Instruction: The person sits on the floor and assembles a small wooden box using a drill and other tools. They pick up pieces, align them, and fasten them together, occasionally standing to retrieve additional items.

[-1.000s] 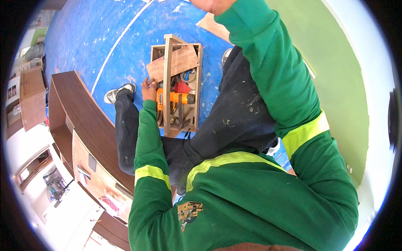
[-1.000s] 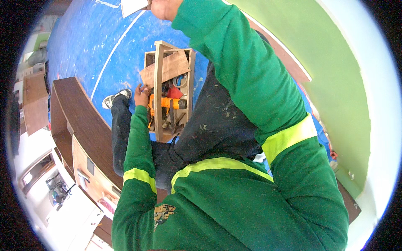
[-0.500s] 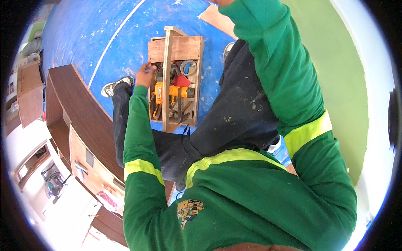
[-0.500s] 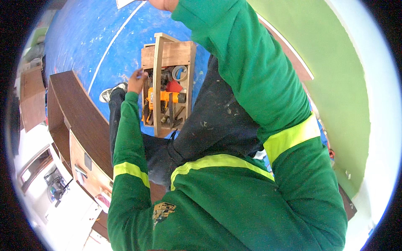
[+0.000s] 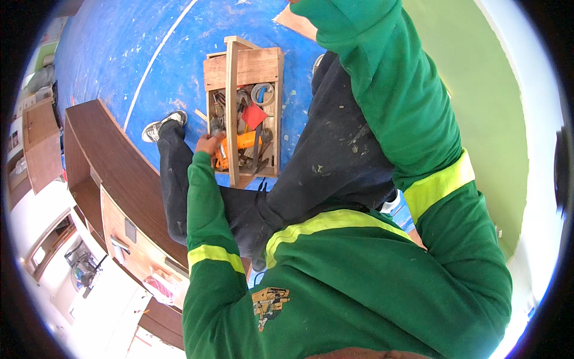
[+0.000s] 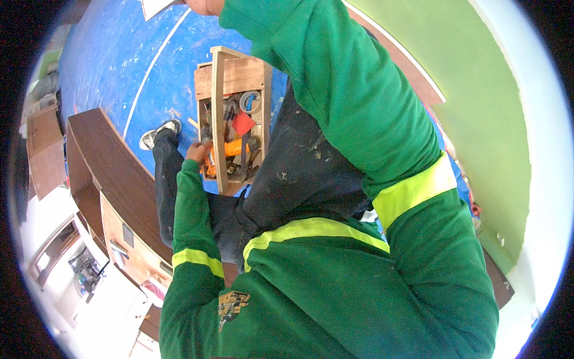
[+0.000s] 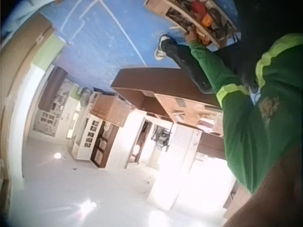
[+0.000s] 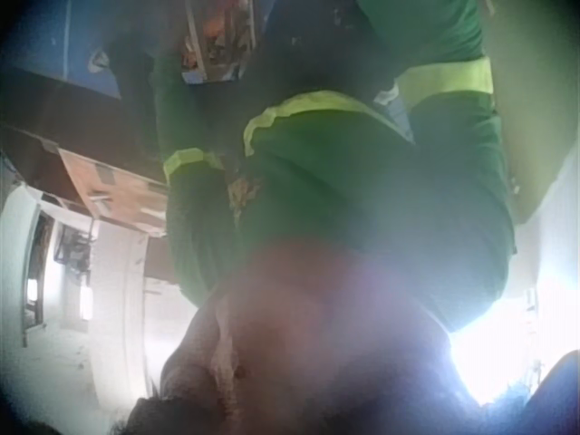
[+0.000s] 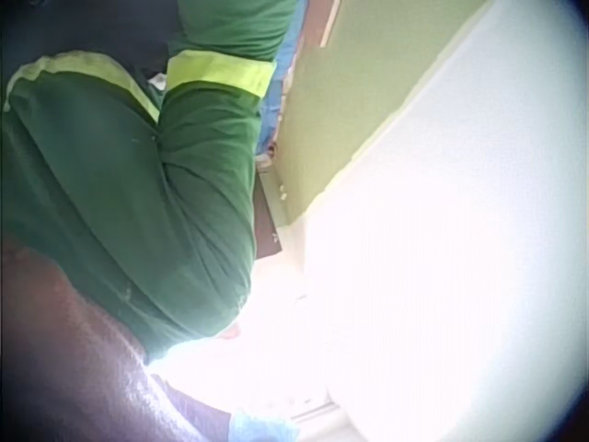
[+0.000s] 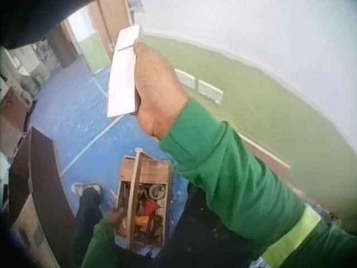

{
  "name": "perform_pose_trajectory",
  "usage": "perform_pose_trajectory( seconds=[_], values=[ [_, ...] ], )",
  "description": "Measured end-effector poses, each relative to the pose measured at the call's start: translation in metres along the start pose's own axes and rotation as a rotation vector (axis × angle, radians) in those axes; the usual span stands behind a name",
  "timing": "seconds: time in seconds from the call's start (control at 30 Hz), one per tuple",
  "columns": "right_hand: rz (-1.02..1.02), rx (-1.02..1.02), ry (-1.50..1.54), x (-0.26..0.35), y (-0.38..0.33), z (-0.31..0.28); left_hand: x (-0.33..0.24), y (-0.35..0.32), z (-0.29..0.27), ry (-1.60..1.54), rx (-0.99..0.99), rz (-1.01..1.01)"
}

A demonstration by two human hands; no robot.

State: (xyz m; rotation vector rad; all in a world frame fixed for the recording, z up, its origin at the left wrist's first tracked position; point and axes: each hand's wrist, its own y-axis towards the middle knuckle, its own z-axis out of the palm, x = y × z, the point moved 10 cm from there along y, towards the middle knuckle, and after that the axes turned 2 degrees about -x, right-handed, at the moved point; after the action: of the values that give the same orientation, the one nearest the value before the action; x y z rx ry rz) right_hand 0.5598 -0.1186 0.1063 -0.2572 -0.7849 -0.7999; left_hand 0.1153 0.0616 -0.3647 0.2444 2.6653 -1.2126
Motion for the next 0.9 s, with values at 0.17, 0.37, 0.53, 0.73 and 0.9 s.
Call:
perform_pose_trajectory(
  seconds=[0.17,0.37,0.53,0.73,0.9],
  values=[
    [-0.029,-0.022,-0.008,0.017,-0.017,0.008,0.019,-0.013,-0.003,0.029,0.043,0.294],
    [-0.132,0.119,-0.006,0.001,-0.013,0.010,0.015,-0.020,0.010,0.325,0.088,0.296],
    [0.021,0.054,-0.070,0.003,-0.015,0.004,-0.001,-0.029,-0.003,0.628,0.035,0.065],
    [-0.097,0.080,-0.033,0.020,0.001,-0.015,-0.061,-0.079,-0.046,0.708,-0.403,0.144],
    [-0.077,0.062,-0.024,0.016,0.001,-0.023,-0.203,-0.170,0.015,0.372,-0.212,0.999]
  ],
)
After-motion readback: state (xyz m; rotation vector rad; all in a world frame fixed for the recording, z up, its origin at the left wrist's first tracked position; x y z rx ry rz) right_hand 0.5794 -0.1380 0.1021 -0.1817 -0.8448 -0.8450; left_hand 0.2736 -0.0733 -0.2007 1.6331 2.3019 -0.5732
